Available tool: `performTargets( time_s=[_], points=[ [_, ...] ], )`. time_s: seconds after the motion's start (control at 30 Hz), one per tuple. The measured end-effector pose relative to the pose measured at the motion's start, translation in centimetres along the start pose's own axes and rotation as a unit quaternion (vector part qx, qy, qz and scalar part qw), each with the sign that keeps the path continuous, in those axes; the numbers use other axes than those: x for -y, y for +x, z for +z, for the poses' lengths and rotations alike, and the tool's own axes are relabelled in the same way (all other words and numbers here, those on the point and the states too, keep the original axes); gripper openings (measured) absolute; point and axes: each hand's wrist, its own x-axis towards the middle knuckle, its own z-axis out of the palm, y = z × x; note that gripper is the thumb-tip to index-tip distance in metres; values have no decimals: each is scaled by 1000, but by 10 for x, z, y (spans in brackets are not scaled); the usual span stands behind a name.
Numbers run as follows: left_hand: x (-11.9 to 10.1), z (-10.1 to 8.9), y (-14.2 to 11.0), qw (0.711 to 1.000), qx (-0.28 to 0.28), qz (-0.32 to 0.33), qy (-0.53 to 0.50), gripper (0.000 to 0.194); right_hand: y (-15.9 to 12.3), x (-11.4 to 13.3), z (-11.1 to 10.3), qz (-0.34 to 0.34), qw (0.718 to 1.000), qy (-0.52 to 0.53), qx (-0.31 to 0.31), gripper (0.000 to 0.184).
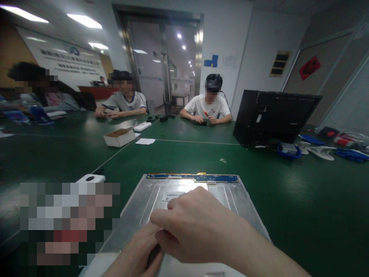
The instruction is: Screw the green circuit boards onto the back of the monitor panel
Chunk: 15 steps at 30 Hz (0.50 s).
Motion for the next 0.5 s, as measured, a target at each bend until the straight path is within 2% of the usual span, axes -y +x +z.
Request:
performTargets(
  time_s=[0.07,0.2,0.3,0.4,0.5],
  points=[
    [1,0,-1,1000,18,-3,0,24,0,1,0,-2,1000,9,-4,1],
    [1,-1,-1,999,38,-15,0,21,-1,3,-1,-9,1000,18,-1,11],
    [0,-1,-1,1000,25,-15,4,22,-2,2,-2,-6,1000,21,7,8],
    [-1,-1,0,1000,11,-5,4,22,-1,1,-2,2,1000,22,11,19],
    [-2,-2,1,1000,-2,8,-1,27,0,0,-1,7,1000,7,12,18]
  ],
)
